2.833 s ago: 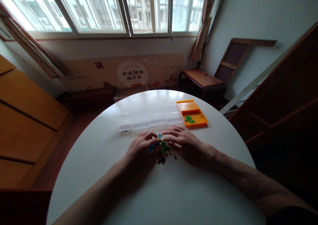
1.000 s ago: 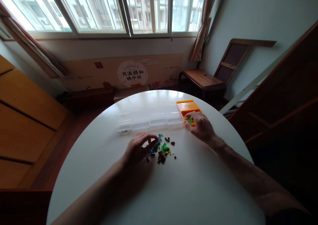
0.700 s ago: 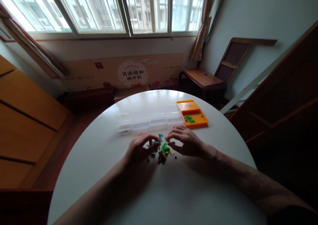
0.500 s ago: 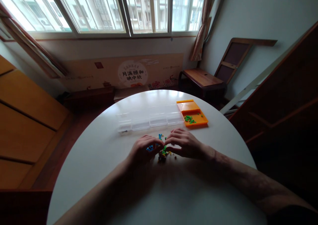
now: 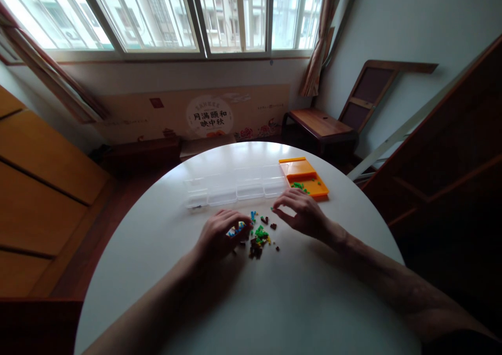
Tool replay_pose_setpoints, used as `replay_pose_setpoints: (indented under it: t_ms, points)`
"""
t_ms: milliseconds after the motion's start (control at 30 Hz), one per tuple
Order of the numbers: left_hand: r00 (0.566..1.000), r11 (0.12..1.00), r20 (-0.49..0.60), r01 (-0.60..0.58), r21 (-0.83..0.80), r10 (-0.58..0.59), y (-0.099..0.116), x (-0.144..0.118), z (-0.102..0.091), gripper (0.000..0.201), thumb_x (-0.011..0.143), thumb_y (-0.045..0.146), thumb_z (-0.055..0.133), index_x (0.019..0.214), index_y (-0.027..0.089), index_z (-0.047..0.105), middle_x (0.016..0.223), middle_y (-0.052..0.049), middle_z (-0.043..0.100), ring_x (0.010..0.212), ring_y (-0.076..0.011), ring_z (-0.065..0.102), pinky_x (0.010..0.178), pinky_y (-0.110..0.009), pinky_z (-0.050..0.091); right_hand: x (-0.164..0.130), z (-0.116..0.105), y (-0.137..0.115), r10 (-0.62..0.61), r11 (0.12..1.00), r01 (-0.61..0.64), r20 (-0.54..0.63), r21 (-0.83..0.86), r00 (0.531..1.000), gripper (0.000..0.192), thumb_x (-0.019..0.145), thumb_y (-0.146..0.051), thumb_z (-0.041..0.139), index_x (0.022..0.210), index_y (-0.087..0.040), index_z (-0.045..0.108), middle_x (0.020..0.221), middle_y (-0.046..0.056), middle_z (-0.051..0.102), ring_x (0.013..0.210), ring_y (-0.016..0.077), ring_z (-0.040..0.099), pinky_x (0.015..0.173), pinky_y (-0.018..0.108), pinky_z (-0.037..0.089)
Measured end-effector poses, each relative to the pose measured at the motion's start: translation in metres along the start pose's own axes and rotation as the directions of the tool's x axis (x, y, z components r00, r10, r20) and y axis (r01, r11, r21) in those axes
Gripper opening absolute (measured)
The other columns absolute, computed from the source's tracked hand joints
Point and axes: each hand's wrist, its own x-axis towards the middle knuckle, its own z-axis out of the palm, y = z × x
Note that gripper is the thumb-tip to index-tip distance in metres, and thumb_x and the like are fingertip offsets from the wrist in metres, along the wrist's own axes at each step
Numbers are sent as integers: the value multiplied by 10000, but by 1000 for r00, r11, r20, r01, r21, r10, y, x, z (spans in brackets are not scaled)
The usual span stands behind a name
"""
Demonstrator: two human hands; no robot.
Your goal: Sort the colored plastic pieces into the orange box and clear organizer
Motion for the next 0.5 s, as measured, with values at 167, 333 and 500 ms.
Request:
replay_pose_setpoints:
  t_ms: [167, 333, 500]
  points:
    - [1000, 997, -2, -21, 74, 21, -9, -6, -4, 106, 1081, 277, 696, 1032, 232, 779, 975, -35, 828, 867, -173, 762, 831, -302, 562, -8, -19, 37, 246, 954, -265, -140, -140, 959, 105, 1051, -265, 681, 954, -234, 710, 936, 54, 777, 923, 271, 705, 949, 438, 534]
    - [998, 994, 47, -38, 107, 33, -13, -10, -2, 125, 1090, 287, 679, 1076, 241, 795, 1018, -50, 826, 906, -187, 762, 839, -316, 558, -17, -23, 61, 390, 872, -418, -155, -256, 908, 73, 986, -267, 721, 920, -236, 719, 970, 62, 800, 963, 306, 703, 946, 475, 528]
    - [997, 993, 75, -34, 115, 25, -16, -9, -2, 168, 1100, 330, 665, 1152, 262, 809, 1095, -66, 816, 980, -213, 756, 885, -348, 582, -12, -19, 46, 314, 925, -324, -85, -196, 946, 76, 1012, -241, 693, 952, -234, 739, 979, 72, 791, 981, 300, 697, 943, 479, 552]
